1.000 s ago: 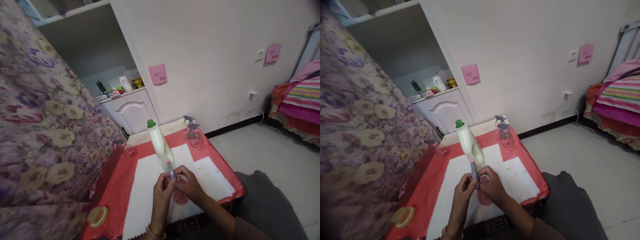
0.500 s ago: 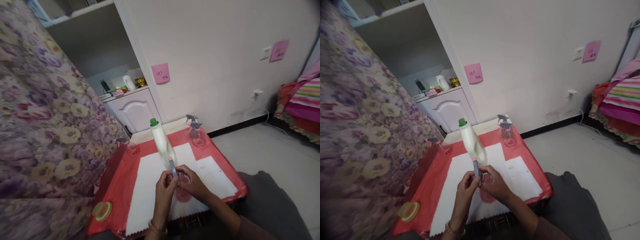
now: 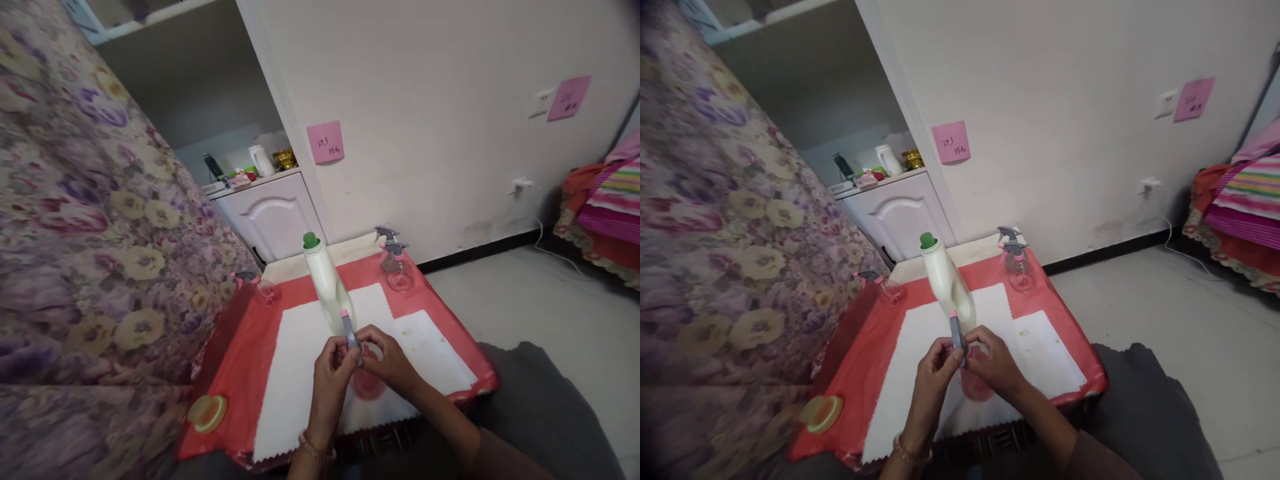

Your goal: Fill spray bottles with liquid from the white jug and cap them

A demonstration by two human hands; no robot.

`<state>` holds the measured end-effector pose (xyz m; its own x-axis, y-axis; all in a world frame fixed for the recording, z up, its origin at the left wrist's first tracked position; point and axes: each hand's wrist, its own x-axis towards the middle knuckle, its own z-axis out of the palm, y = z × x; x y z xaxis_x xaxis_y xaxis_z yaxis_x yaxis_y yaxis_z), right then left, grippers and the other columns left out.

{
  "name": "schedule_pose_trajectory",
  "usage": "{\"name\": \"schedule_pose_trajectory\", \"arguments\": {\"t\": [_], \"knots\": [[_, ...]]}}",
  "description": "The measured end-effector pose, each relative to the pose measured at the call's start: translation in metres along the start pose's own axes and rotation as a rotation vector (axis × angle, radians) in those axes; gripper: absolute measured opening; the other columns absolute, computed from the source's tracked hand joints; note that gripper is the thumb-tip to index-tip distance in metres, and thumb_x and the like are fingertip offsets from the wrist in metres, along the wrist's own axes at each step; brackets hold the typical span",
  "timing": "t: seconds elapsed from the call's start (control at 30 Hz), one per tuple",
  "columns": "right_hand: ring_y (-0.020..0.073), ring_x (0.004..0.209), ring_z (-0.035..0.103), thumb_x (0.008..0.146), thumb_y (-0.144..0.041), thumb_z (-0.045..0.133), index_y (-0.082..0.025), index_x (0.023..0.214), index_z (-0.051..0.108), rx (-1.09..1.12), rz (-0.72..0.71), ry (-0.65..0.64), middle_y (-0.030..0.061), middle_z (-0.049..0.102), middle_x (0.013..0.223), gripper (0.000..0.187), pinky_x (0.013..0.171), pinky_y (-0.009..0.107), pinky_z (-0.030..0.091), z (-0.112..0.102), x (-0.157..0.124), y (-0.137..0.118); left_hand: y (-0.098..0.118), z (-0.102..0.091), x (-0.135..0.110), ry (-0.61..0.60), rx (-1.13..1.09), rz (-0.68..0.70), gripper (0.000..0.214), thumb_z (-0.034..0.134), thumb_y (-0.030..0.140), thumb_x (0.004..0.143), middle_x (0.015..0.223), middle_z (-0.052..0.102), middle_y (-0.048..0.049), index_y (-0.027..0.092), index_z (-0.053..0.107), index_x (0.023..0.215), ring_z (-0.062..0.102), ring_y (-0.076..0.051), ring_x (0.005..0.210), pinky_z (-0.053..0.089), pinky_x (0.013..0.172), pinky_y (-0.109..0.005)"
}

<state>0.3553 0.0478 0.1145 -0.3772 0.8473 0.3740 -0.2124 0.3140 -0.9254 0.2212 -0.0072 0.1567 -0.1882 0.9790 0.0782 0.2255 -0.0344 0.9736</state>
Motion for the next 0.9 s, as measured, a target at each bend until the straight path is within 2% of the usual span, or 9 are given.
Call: {"name": "schedule_pose_trajectory", "arguments": {"t": [0.1,0.17,0.3,0.53,0.6,0.73,0.9], "knots": [[0.0212,0.088,0.061,0.073,-0.036,0.075,-0.019,0.087,0.062,0.0,0.051,0.072,0.0018,0.064,0.087,0.026,0.081,0.033,0.048,0.003,0.0,0.002,0.0,0.0,0.0,-0.004,0.002,-0.002,0.029,0.066,0.042,0.08,0.075,0.059,-0.0001,0.017,0.064,0.092,0.055,-0.017,0.077,0.044,0.069,-0.026],[0.0224,0.093,0.061,0.074,-0.038,0.074,-0.019,0.093,0.062,0.017,0.057,0.045,0.0031,0.065,0.092,0.029,0.085,0.034,0.047,0.003,0.0,0.002,-0.001,0.0,0.001,-0.003,0.002,-0.006,0.028,0.066,0.043,0.08,0.076,0.059,-0.0004,0.017,0.064,0.092,0.056,-0.018,0.078,0.044,0.07,-0.026],[0.0222,0.094,0.061,0.08,-0.037,0.067,-0.02,0.094,0.065,0.005,-0.004,-0.034,0.0041,0.065,0.096,0.022,0.086,0.035,0.047,0.001,0.0,-0.001,-0.002,0.001,0.001,0.007,-0.002,-0.013,0.028,0.066,0.043,0.079,0.074,0.06,-0.0001,0.017,0.063,0.089,0.057,-0.018,0.078,0.044,0.07,-0.026],[0.0211,0.092,0.061,0.079,-0.027,0.065,-0.02,0.091,0.064,-0.032,-0.029,0.01,0.0033,0.064,0.093,0.015,0.085,0.034,0.047,0.006,-0.001,0.004,-0.002,0.0,0.001,0.006,-0.007,-0.002,0.029,0.066,0.043,0.08,0.078,0.064,-0.0013,0.017,0.064,0.091,0.057,-0.018,0.077,0.045,0.07,-0.027],[0.0219,0.096,0.06,0.075,-0.024,0.068,-0.02,0.099,0.063,-0.06,0.006,0.015,0.0038,0.063,0.098,0.025,0.089,0.036,0.047,0.007,-0.003,0.009,-0.001,0.0,0.001,0.014,0.011,-0.003,0.03,0.066,0.044,0.08,0.079,0.065,-0.0016,0.016,0.065,0.092,0.057,-0.018,0.076,0.045,0.07,-0.026],[0.0259,0.107,0.057,0.059,-0.014,0.076,-0.023,0.115,0.058,-0.113,0.052,-0.022,0.005,0.06,0.111,0.059,0.096,0.042,0.046,0.002,-0.013,0.023,-0.003,-0.004,-0.002,0.009,0.02,-0.002,0.033,0.062,0.047,0.082,0.089,0.069,-0.0042,0.017,0.066,0.097,0.06,-0.021,0.085,0.046,0.077,-0.029],[0.0289,0.11,0.055,0.055,-0.013,0.077,-0.022,0.12,0.055,-0.208,0.078,-0.022,0.0078,0.057,0.115,0.07,0.099,0.045,0.044,-0.007,-0.025,0.033,-0.029,-0.012,-0.008,0.065,0.06,0.007,0.036,0.055,0.049,0.087,0.102,0.07,-0.008,0.018,0.067,0.101,0.06,-0.024,0.097,0.045,0.089,-0.034]]}}
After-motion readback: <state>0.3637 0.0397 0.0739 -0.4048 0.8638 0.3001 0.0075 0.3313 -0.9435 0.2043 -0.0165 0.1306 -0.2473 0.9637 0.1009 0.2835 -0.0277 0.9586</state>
